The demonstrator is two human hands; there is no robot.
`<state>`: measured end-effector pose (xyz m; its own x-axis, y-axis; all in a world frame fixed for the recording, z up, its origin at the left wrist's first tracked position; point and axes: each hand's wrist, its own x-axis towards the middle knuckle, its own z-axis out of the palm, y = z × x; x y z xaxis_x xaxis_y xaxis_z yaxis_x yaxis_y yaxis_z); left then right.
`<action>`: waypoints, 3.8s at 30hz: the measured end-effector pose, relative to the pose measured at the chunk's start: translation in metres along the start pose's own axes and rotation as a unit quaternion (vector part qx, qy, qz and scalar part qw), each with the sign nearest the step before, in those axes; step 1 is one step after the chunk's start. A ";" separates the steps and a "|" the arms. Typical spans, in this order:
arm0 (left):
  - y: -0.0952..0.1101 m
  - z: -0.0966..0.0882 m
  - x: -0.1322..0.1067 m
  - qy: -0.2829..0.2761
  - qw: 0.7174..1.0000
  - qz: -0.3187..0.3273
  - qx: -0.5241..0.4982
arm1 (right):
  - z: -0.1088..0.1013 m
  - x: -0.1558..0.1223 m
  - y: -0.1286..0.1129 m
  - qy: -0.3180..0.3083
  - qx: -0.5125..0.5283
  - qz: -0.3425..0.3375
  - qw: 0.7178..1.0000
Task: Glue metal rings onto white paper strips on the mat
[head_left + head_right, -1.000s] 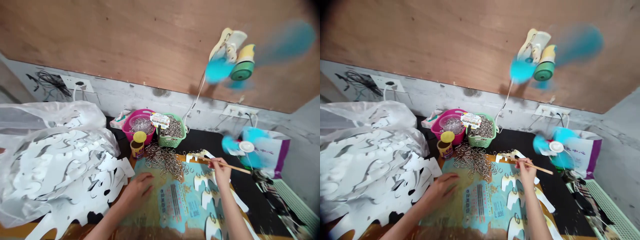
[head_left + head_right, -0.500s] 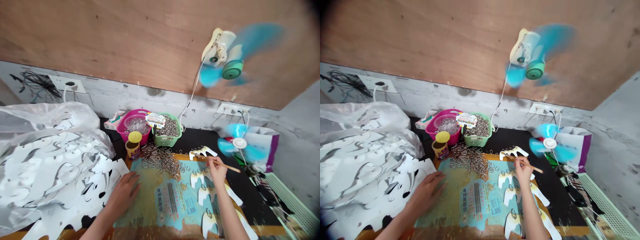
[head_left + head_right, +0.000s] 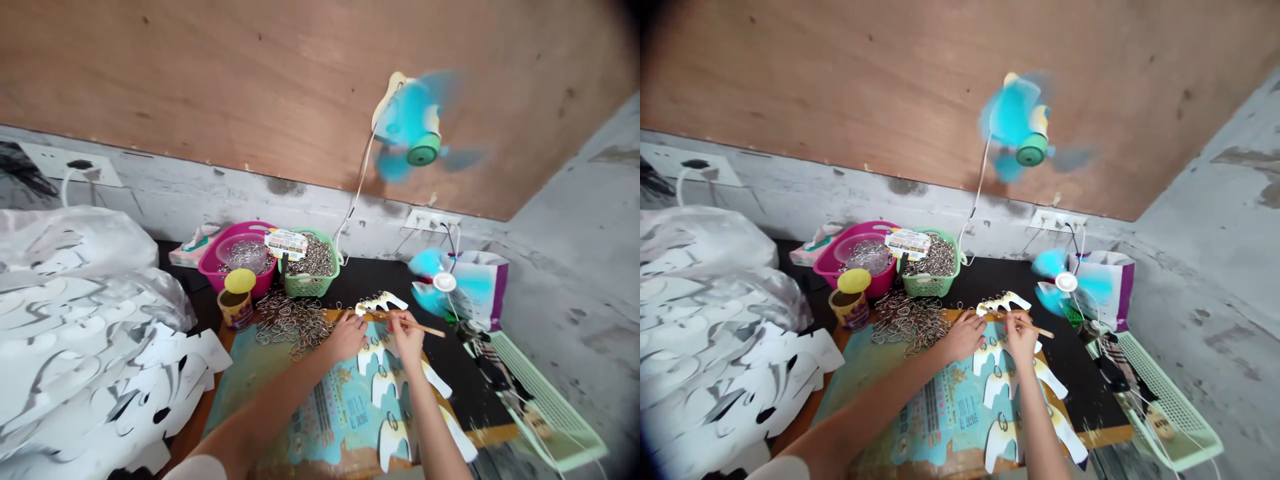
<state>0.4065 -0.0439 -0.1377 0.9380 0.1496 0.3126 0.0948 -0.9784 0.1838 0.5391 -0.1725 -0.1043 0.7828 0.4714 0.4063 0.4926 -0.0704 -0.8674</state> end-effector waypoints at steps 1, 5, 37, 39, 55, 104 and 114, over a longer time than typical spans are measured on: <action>-0.001 0.002 -0.002 0.001 1.000 -0.003 0.002 | -0.001 0.001 0.000 -0.002 0.001 0.000 1.000; -0.001 0.003 -0.010 -0.003 1.000 -0.012 0.010 | -0.006 0.003 0.003 -0.004 -0.003 0.002 1.000; -0.005 -0.095 -0.163 0.065 0.982 -0.172 -0.028 | 0.115 -0.042 -0.202 -0.110 0.209 -0.137 0.962; -0.018 -0.110 -0.206 0.059 0.969 -0.240 -0.021 | 0.133 -0.045 -0.209 -0.175 0.174 -0.169 0.954; -0.045 -0.121 -0.288 0.015 0.931 -0.345 0.123 | 0.188 -0.049 -0.208 -0.260 0.108 -0.203 0.938; 0.057 -0.089 -0.264 -0.023 0.995 -0.012 -0.091 | 0.048 -0.145 -0.095 -0.044 0.354 0.175 0.918; 0.011 -0.093 -0.287 0.195 0.927 -0.317 0.041 | 0.082 -0.171 -0.101 -0.263 0.249 0.140 0.922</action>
<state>0.1075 -0.0841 -0.1383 0.4953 0.7226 0.4822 0.6251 -0.6819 0.3798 0.3239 -0.1738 -0.1097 0.4956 0.8662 0.0637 -0.0390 0.0955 -0.9947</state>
